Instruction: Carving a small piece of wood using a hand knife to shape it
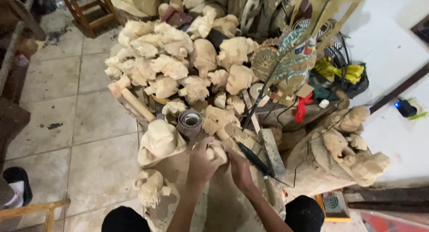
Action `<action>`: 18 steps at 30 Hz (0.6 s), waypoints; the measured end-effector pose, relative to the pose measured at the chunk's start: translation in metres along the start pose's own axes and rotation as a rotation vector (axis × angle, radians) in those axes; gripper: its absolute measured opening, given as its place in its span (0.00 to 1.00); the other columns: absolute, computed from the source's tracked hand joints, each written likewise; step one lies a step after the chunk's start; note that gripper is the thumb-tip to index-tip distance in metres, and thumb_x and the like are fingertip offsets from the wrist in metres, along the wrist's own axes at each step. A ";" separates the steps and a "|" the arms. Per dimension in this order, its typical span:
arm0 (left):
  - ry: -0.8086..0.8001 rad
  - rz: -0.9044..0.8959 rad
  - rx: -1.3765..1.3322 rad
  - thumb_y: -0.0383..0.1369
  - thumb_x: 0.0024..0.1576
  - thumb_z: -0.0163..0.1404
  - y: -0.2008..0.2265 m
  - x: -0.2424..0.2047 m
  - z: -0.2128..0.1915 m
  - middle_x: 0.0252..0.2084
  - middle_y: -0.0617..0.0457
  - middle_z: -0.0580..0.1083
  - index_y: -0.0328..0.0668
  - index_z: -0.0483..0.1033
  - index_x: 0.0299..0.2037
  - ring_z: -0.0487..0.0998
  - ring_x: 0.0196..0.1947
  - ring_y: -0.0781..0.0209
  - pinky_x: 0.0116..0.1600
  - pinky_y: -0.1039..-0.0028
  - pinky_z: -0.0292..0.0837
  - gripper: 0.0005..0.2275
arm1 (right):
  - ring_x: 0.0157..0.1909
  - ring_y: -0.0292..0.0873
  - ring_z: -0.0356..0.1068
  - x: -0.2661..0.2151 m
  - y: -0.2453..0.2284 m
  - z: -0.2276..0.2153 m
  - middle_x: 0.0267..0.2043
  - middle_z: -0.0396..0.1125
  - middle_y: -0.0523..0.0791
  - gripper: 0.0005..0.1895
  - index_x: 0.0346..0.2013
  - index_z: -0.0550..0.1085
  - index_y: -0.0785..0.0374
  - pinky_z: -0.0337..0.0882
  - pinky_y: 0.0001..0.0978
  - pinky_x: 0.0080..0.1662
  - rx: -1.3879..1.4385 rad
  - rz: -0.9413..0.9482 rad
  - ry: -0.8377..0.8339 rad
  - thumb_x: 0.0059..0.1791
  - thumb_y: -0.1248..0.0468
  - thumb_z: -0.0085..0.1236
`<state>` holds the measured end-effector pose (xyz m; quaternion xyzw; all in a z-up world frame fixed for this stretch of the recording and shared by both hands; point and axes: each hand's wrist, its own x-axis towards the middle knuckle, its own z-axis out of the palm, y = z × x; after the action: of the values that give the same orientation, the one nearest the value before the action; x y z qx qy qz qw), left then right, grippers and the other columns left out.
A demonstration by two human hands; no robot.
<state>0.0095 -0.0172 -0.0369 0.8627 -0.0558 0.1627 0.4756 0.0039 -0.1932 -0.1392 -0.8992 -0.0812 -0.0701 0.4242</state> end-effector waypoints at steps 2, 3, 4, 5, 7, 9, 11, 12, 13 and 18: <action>0.011 0.017 0.004 0.28 0.45 0.54 0.000 0.004 -0.002 0.48 0.45 0.79 0.39 0.75 0.54 0.80 0.47 0.48 0.52 0.63 0.78 0.22 | 0.47 0.47 0.66 0.000 -0.038 -0.014 0.46 0.69 0.50 0.09 0.48 0.74 0.64 0.65 0.43 0.48 0.097 -0.172 0.044 0.58 0.69 0.46; 0.015 0.026 0.005 0.29 0.47 0.53 0.000 0.002 -0.001 0.50 0.46 0.79 0.39 0.75 0.55 0.79 0.49 0.48 0.55 0.63 0.76 0.22 | 0.68 0.57 0.68 -0.005 -0.056 -0.022 0.66 0.67 0.56 0.19 0.62 0.72 0.65 0.69 0.50 0.69 0.190 -0.335 0.084 0.56 0.74 0.49; 0.005 0.022 -0.001 0.29 0.47 0.53 -0.001 0.001 0.001 0.50 0.46 0.79 0.39 0.75 0.55 0.79 0.49 0.48 0.55 0.63 0.76 0.22 | 0.68 0.57 0.68 -0.004 -0.033 -0.012 0.66 0.67 0.56 0.19 0.62 0.72 0.65 0.69 0.50 0.69 0.185 -0.323 0.084 0.56 0.74 0.49; 0.026 0.043 0.006 0.27 0.45 0.53 -0.002 -0.001 0.004 0.49 0.45 0.79 0.39 0.75 0.54 0.79 0.48 0.48 0.54 0.62 0.75 0.22 | 0.54 0.49 0.75 -0.003 -0.011 -0.002 0.58 0.73 0.52 0.16 0.59 0.75 0.65 0.75 0.42 0.56 0.095 -0.166 0.068 0.57 0.70 0.46; 0.063 0.070 0.019 0.25 0.43 0.53 -0.003 0.001 0.004 0.48 0.45 0.79 0.38 0.75 0.52 0.79 0.47 0.47 0.53 0.61 0.75 0.23 | 0.40 0.41 0.81 0.001 -0.021 -0.006 0.50 0.79 0.47 0.17 0.55 0.78 0.65 0.80 0.34 0.43 0.009 -0.026 0.051 0.59 0.66 0.43; -0.009 0.055 0.005 0.28 0.52 0.53 -0.002 0.002 0.003 0.43 0.43 0.79 0.35 0.73 0.55 0.82 0.40 0.53 0.42 0.71 0.86 0.18 | 0.69 0.64 0.65 -0.006 -0.082 -0.035 0.66 0.63 0.67 0.21 0.64 0.66 0.78 0.65 0.54 0.70 0.400 -0.183 -0.015 0.56 0.71 0.48; -0.020 0.051 0.010 0.30 0.51 0.56 -0.006 0.004 0.002 0.44 0.43 0.79 0.36 0.73 0.55 0.82 0.41 0.52 0.44 0.69 0.85 0.21 | 0.74 0.60 0.60 0.002 -0.100 -0.043 0.71 0.59 0.62 0.26 0.65 0.67 0.73 0.60 0.51 0.72 0.552 0.068 -0.058 0.56 0.59 0.40; -0.030 0.042 0.012 0.32 0.49 0.60 -0.007 0.001 0.003 0.46 0.43 0.79 0.37 0.72 0.56 0.82 0.43 0.50 0.45 0.67 0.84 0.23 | 0.78 0.56 0.54 0.002 -0.108 -0.048 0.76 0.56 0.56 0.34 0.66 0.68 0.69 0.55 0.48 0.74 0.696 0.324 -0.102 0.56 0.47 0.33; -0.037 0.038 0.009 0.32 0.49 0.60 -0.005 -0.004 0.003 0.46 0.43 0.79 0.37 0.72 0.56 0.82 0.43 0.50 0.45 0.67 0.84 0.23 | 0.78 0.56 0.54 -0.004 -0.084 -0.041 0.76 0.56 0.56 0.34 0.66 0.68 0.69 0.55 0.48 0.74 0.694 0.333 -0.101 0.56 0.47 0.33; 0.078 0.095 0.008 0.27 0.51 0.51 0.005 0.000 -0.003 0.45 0.45 0.80 0.37 0.75 0.51 0.80 0.44 0.48 0.49 0.62 0.78 0.16 | 0.64 0.58 0.72 -0.009 -0.044 -0.016 0.65 0.67 0.58 0.22 0.63 0.71 0.64 0.76 0.45 0.62 0.126 -0.346 0.072 0.55 0.77 0.49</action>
<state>0.0077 -0.0170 -0.0315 0.8540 -0.0774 0.2185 0.4658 -0.0152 -0.1787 -0.0981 -0.8403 -0.2236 -0.1689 0.4640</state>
